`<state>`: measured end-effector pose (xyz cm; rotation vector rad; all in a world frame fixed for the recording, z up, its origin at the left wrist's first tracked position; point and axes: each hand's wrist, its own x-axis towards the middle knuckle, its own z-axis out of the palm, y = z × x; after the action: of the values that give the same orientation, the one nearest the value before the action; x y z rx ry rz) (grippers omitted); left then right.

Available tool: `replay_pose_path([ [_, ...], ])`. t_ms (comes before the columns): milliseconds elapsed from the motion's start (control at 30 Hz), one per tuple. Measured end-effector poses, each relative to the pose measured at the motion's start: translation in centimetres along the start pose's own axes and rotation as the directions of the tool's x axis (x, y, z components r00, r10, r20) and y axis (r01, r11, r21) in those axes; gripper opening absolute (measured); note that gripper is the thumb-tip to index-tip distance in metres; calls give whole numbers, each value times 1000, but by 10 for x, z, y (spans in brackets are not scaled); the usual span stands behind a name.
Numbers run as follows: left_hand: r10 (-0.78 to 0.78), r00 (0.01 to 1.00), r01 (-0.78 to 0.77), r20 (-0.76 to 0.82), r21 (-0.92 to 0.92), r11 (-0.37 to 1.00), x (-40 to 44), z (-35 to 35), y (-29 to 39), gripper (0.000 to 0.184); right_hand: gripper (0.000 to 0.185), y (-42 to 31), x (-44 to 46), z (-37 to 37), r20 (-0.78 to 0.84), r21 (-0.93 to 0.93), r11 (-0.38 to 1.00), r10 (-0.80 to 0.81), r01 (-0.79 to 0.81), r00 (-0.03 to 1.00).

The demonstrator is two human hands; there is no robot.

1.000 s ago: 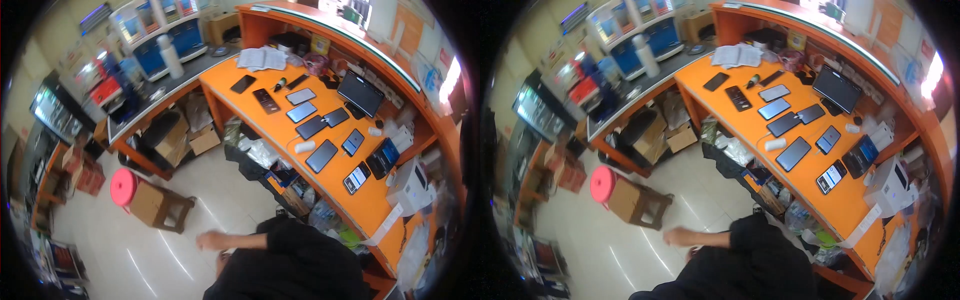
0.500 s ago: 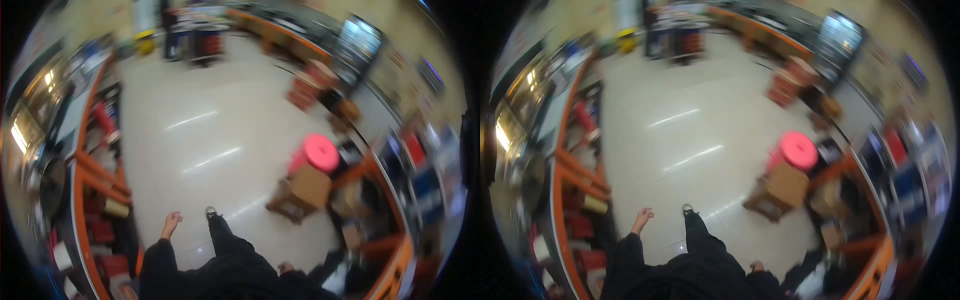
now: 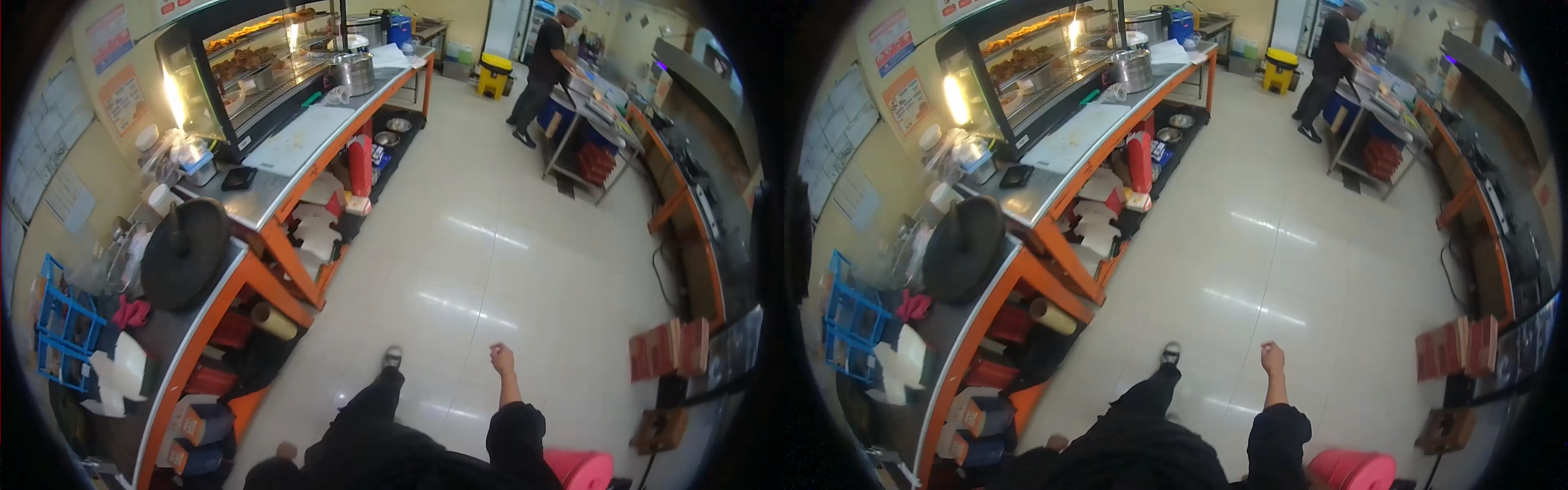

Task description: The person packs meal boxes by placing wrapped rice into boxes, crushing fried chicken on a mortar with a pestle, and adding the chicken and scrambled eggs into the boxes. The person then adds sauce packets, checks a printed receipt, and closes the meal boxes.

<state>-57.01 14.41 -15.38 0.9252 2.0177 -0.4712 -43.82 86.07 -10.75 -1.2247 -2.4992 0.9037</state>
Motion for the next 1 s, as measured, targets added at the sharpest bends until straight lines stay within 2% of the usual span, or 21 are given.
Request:
replay_pose_path([
  [67, -78, 984, 110, 160, -204, 973, 21, -26, 15, 25, 15, -48, 109, -5, 3, -14, 1000, -27, 27, 1000],
  [167, -97, 988, 133, 121, -342, 930, 99, -106, 23, 25, 15, -91, 212, 13, 56, 59, 982, -183, 180, 982],
  [200, -93, 993, 113, 69, -373, 921, 130, -141, 26, 25, 14, -94, 233, 25, 124, -8, 984, -173, 176, 977],
  [300, -93, 965, -21, -247, -423, 906, 235, -263, 29, 24, 15, -100, 259, 34, 383, 84, 995, -88, 60, 919],
  [333, -106, 913, -80, -394, -426, 901, 281, -314, 23, 24, 19, -77, 265, 48, 457, 216, 974, -40, -67, 888],
  [367, -116, 835, -145, -538, -418, 897, 330, -371, 18, 25, 22, -82, 262, 39, 485, 190, 957, 100, -217, 869],
  [400, -154, 818, -181, -554, -503, 845, 371, -441, 13, 24, 27, -52, 261, 51, 487, 224, 923, 173, -314, 856],
  [433, -59, 675, -337, -736, -379, 862, 415, -499, 4, 25, 36, -39, 253, 45, 330, -48, 997, 68, -55, 942],
  [467, -47, 620, -379, -783, -351, 857, 450, -566, 1, 19, 53, 2, 247, 55, 385, -82, 982, 186, -167, 904],
  [500, -136, 659, -444, -740, -528, 724, 445, -654, 11, 17, 51, 18, 251, 53, 445, -175, 945, 327, -277, 834],
  [567, -203, 694, -417, -691, -615, 669, 491, -776, 21, 19, 47, 28, 283, 48, 516, -337, 834, 552, -437, 656],
  [667, -178, 717, -454, -674, -646, 614, 558, -910, 36, 23, 41, 29, 377, 49, 529, -430, 762, 647, -483, 550],
  [700, -186, 620, -502, -762, -568, 652, 597, -930, 39, 23, 39, 27, 415, 48, 533, -430, 764, 645, -481, 548],
  [733, -195, 627, -546, -754, -604, 581, 631, -938, 47, 22, 37, 26, 456, 47, 535, -432, 768, 641, -473, 551],
  [767, -199, 646, -570, -737, -639, 517, 651, -948, 43, 22, 35, 24, 495, 45, 541, -433, 777, 630, -458, 557],
  [833, -173, 806, -361, -567, -701, 615, 605, -1011, 56, 26, 31, 19, 580, 45, 568, -443, 821, 568, -361, 596],
  [867, -109, 803, -392, -586, -657, 644, 633, -1005, 46, 28, 30, 16, 630, 48, 593, -460, 854, 498, -242, 632],
  [900, -41, 796, -430, -604, -612, 663, 662, -989, 37, 31, 28, 16, 683, 55, 633, -484, 875, 366, -21, 682],
  [933, -56, 883, -344, -465, -725, 596, 665, -993, 34, 30, 26, 12, 743, 63, 659, -499, 841, 211, 209, 722],
  [967, -12, 932, -255, -361, -680, 688, 658, -1014, 33, 30, 25, 0, 811, 73, 606, -487, 820, 69, 301, 792],
  [1000, 153, 852, -358, -500, -343, 868, 690, -986, 15, 29, 23, -20, 879, 75, 493, -445, 854, -16, 268, 870],
])
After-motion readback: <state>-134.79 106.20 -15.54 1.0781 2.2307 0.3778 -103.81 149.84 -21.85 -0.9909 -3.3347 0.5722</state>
